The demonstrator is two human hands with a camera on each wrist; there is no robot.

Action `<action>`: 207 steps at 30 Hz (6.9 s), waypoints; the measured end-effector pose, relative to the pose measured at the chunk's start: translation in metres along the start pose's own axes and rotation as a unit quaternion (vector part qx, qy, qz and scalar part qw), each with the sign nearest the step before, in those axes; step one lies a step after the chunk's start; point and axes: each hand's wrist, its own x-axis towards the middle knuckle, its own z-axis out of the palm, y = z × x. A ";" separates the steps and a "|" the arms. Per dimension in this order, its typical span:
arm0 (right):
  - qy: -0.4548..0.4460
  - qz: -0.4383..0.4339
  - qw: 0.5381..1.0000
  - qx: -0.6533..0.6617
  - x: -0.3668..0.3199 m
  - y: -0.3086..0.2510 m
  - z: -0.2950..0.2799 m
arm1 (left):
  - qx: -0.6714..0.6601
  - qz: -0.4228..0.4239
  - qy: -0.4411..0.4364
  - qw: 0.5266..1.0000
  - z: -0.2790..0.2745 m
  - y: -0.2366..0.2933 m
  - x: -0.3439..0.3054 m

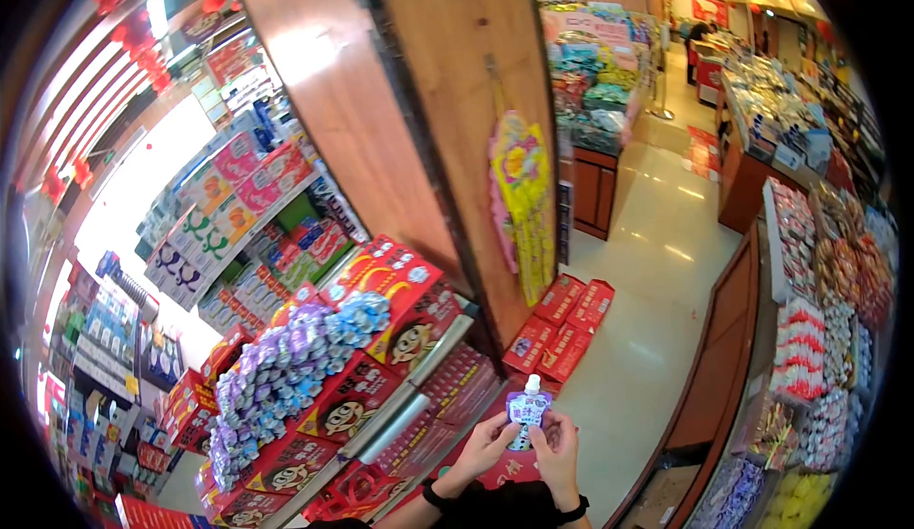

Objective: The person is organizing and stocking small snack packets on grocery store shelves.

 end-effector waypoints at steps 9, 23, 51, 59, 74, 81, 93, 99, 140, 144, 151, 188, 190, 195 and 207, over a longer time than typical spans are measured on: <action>0.056 0.032 0.996 -0.063 0.014 -0.039 -0.130 | 0.154 0.008 -0.108 0.982 0.099 -0.021 0.066; 0.269 -0.036 0.958 -0.096 0.100 -0.026 -0.209 | 0.158 -0.030 -0.334 0.929 0.171 -0.050 0.224; 0.524 -0.051 0.846 -0.085 0.265 -0.084 -0.342 | 0.015 -0.204 -0.576 0.792 0.341 -0.111 0.483; 0.541 -0.119 0.830 -0.065 0.285 -0.115 -0.460 | 0.009 -0.167 -0.619 0.768 0.461 -0.129 0.515; 0.620 -0.051 0.778 -0.088 0.243 -0.216 -0.672 | 0.124 -0.096 -0.666 0.729 0.746 -0.138 0.528; 0.690 -0.087 0.708 -0.120 0.219 -0.309 -0.768 | 0.087 0.107 -0.752 0.645 0.908 -0.109 0.525; 0.775 0.053 0.592 -0.215 0.131 -0.320 -1.029 | 0.044 0.169 -0.760 0.627 1.146 -0.289 0.449; 0.825 0.084 0.537 -0.156 0.113 -0.292 -1.100 | 0.128 0.193 -0.775 0.588 1.171 -0.313 0.439; 0.829 -0.048 0.477 -0.290 0.109 -0.305 -0.981 | 0.165 0.345 -0.768 0.514 1.081 -0.262 0.445; 0.812 0.022 0.553 -0.186 0.143 -0.288 -0.851 | 0.053 0.180 -0.848 0.496 1.009 -0.230 0.478; 0.761 0.029 0.648 -0.025 0.210 -0.238 -0.718 | 0.112 -0.010 -0.861 0.496 0.901 -0.199 0.521; 0.138 0.086 0.983 -0.082 0.146 -0.083 -0.513 | 0.230 0.068 -0.219 0.946 0.459 -0.153 0.297; 0.100 0.100 0.987 -0.079 0.141 -0.077 -0.489 | 0.228 0.063 -0.177 0.956 0.426 -0.142 0.272; -0.006 0.086 0.984 -0.159 0.118 -0.054 -0.406 | 0.248 0.050 -0.034 0.967 0.329 -0.141 0.190; -0.243 0.143 0.948 -0.148 0.044 0.022 -0.228 | 0.225 -0.002 0.244 0.943 0.167 -0.107 0.006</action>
